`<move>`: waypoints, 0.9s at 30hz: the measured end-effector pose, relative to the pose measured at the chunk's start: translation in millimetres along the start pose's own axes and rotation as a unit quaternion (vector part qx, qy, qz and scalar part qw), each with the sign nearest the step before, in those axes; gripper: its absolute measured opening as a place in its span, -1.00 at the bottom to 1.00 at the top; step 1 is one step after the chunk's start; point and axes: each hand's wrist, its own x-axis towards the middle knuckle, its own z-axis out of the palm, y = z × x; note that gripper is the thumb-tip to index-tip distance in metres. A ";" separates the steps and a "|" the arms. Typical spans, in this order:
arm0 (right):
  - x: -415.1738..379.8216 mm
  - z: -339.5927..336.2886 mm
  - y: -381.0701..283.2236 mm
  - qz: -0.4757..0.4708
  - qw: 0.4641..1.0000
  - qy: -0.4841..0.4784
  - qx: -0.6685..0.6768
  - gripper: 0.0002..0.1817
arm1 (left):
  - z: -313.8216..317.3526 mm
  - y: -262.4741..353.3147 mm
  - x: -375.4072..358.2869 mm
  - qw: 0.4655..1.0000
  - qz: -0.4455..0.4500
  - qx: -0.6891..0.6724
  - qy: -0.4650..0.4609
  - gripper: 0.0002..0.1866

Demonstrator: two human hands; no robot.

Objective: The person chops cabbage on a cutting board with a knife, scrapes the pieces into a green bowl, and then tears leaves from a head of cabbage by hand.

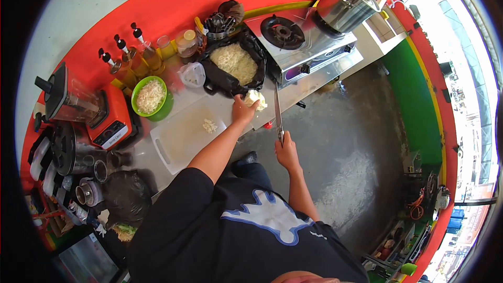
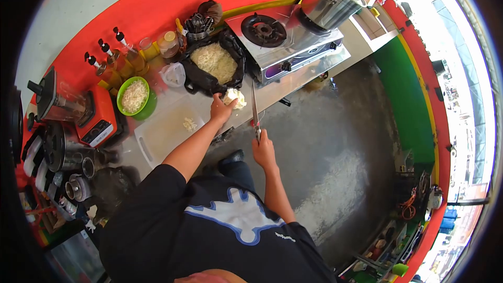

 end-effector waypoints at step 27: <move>19.0 147.7 -98.6 -0.132 0.967 -0.158 -0.153 -0.62 | -272.3 -148.5 -136.0 0.940 -0.120 -0.288 0.138 -0.48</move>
